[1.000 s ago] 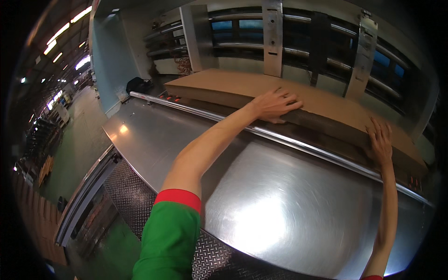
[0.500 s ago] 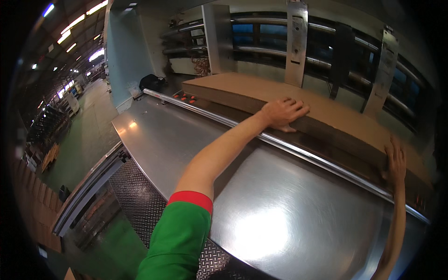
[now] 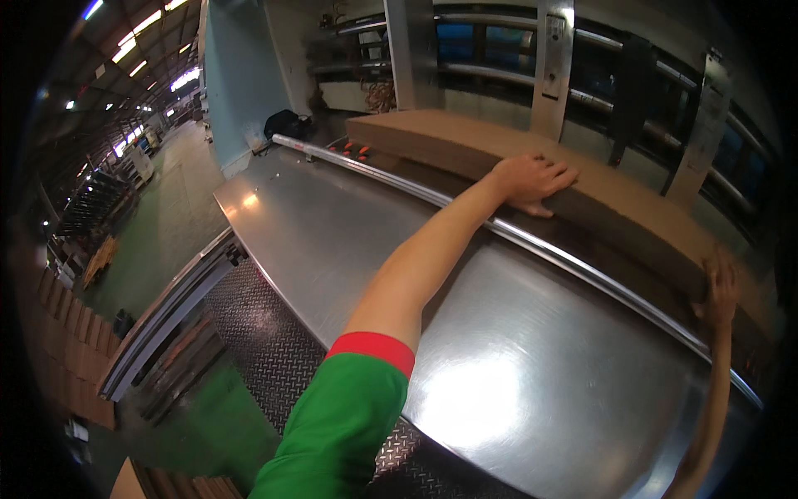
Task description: The person repeatedly picks up flat cardboard sheets from a stack on the floor and places them onto a conveyor belt feeding a processing machine. They handle the sheets one at a time, aligning them before feeding them into the rollers.
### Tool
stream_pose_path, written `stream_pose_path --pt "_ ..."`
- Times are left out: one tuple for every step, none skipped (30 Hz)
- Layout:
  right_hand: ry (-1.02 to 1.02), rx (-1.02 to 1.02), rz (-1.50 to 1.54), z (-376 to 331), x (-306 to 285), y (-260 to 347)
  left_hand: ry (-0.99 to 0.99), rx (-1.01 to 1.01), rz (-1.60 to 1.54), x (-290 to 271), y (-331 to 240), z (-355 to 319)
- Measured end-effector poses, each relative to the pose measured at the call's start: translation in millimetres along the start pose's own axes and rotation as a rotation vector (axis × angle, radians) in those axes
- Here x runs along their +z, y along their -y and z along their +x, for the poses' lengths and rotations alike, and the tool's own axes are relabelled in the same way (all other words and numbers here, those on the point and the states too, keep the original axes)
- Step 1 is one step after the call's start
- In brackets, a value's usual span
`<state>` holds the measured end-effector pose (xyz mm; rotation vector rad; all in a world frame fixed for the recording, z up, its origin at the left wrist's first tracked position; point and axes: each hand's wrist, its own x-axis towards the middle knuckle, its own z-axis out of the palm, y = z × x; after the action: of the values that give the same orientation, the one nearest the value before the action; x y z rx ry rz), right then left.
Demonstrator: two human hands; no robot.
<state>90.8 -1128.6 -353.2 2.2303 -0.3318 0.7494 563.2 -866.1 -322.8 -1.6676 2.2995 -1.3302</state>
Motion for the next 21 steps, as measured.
stream_pose_path --pt "0.03 0.019 -0.011 0 -1 0 -0.054 -0.006 0.012 1 -1 0" --pt "0.006 0.002 -0.008 0 -2 1 -0.036 -0.006 -0.004 2 -2 -1" --pt "-0.053 -0.037 0.006 0 -2 1 -0.013 -0.009 -0.025 4 -3 -2" --pt "-0.018 -0.002 0.005 -1 -1 2 -0.071 -0.011 -0.027 7 -3 -2" --pt "-0.021 0.015 0.01 -2 0 3 -0.128 -0.012 -0.029 10 -4 -3" --pt "0.008 0.046 0.017 -2 1 5 -0.177 -0.019 -0.037 13 -4 -4" --pt "-0.01 0.036 0.046 -3 2 6 -0.191 -0.011 -0.037 16 -6 -4" --pt "0.003 0.044 0.076 -2 2 6 -0.197 -0.007 -0.04 17 -7 -4" --pt "-0.02 0.038 0.114 -2 2 7 -0.191 -0.003 -0.043 18 -8 -5" --pt "0.007 0.038 0.105 -1 0 9 -0.199 -0.01 -0.054 17 -9 -6" --pt "-0.002 0.026 0.099 1 -3 10 -0.197 -0.017 -0.063 15 -10 -6" --pt "-0.032 0.006 0.107 4 -7 11 -0.198 -0.024 -0.071 11 -10 -6" --pt "0.033 0.047 0.177 5 -13 14 -0.17 -0.031 -0.115 7 -11 -6" --pt "0.105 0.07 0.223 9 -21 16 -0.142 -0.04 -0.158 3 -11 -6" --pt "0.174 0.094 0.281 13 -28 20 -0.05 -0.05 -0.207 -2 -10 -5" --pt "0.294 0.162 0.339 18 -36 23 -0.014 -0.078 -0.236 -5 -12 -3" --pt "0.252 0.171 0.367 19 -44 31 0.082 -0.105 -0.268 -7 -11 -1" --pt "0.236 0.156 0.353 23 -50 37 0.137 -0.139 -0.279 -8 -11 2" --pt "0.235 0.155 0.329 27 -54 42 0.182 -0.124 -0.252 -6 -17 2" --pt "0.24 0.164 0.315 28 -58 47 0.199 -0.102 -0.21 -3 -22 4" --pt "0.453 0.243 0.313 35 -57 50 0.27 -0.065 -0.188 2 -27 3"
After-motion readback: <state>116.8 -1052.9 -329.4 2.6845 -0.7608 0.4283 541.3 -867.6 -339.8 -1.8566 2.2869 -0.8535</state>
